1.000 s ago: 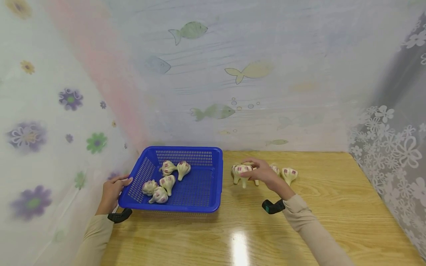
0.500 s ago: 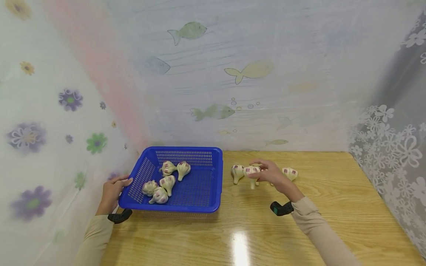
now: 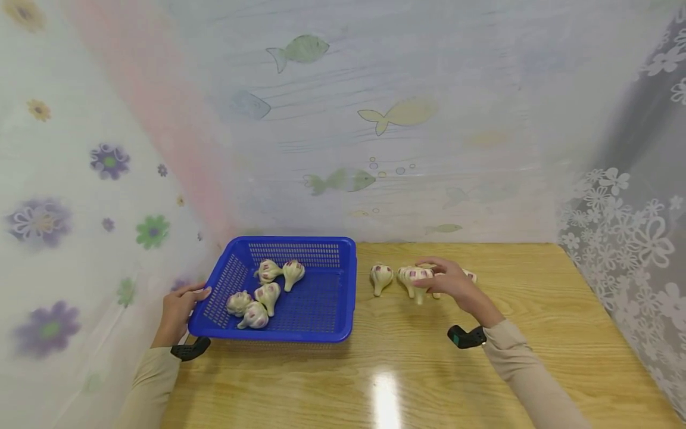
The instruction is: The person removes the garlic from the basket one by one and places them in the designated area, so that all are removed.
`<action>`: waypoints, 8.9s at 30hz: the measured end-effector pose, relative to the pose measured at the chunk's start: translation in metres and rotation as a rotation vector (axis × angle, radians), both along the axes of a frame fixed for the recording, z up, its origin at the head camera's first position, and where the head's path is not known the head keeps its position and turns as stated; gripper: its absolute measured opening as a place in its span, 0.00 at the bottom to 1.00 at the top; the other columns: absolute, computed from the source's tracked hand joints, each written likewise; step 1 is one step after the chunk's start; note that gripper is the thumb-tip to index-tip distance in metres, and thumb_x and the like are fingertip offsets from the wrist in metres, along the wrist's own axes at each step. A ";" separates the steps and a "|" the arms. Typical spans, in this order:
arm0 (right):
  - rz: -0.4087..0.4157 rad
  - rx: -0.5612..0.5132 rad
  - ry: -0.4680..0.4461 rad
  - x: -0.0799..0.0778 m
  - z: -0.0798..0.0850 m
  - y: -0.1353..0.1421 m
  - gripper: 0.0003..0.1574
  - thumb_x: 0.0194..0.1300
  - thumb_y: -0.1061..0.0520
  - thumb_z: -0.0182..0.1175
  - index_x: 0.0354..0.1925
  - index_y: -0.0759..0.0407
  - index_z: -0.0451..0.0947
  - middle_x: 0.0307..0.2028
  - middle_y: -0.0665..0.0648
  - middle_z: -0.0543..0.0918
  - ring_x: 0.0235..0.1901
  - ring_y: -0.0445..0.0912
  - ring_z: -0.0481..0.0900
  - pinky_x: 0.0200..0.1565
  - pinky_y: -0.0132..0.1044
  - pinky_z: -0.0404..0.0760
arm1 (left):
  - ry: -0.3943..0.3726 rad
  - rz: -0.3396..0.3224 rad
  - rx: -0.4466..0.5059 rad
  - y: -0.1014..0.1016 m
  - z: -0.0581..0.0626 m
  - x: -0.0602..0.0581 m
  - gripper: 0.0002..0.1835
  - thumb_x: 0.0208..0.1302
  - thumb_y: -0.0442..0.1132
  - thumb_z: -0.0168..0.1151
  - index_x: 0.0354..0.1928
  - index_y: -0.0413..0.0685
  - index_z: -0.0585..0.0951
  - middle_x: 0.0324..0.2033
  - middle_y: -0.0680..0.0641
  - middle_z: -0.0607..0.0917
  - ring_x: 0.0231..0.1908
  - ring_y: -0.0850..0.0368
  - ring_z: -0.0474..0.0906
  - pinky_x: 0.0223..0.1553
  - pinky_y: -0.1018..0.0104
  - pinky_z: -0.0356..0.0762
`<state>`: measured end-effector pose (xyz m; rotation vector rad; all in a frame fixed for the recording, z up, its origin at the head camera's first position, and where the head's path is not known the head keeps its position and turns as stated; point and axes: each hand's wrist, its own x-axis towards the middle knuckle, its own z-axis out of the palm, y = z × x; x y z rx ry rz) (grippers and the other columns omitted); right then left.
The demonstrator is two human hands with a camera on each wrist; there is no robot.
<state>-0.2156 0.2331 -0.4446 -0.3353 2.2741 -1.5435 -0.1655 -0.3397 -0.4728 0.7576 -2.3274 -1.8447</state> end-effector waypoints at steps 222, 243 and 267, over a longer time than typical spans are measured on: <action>0.130 0.076 0.179 -0.015 0.032 -0.050 0.31 0.64 0.53 0.61 0.61 0.65 0.67 0.56 0.68 0.71 0.53 0.62 0.73 0.47 0.48 0.77 | 0.015 0.025 -0.023 -0.002 -0.007 -0.004 0.25 0.61 0.41 0.64 0.59 0.38 0.76 0.47 0.39 0.80 0.32 0.58 0.81 0.35 0.65 0.80; 0.100 -0.077 0.037 -0.027 0.017 -0.128 0.30 0.62 0.59 0.62 0.59 0.70 0.68 0.54 0.71 0.72 0.47 0.55 0.78 0.43 0.44 0.79 | 0.031 0.056 -0.002 0.000 -0.004 -0.004 0.24 0.59 0.38 0.66 0.57 0.36 0.77 0.38 0.45 0.83 0.31 0.58 0.81 0.32 0.68 0.79; 0.043 -0.214 -0.116 -0.042 -0.005 -0.197 0.29 0.61 0.64 0.61 0.59 0.73 0.66 0.50 0.71 0.75 0.44 0.54 0.79 0.47 0.51 0.78 | 0.001 0.048 -0.006 0.000 -0.007 -0.003 0.26 0.60 0.42 0.65 0.59 0.40 0.76 0.49 0.39 0.79 0.33 0.58 0.81 0.34 0.67 0.79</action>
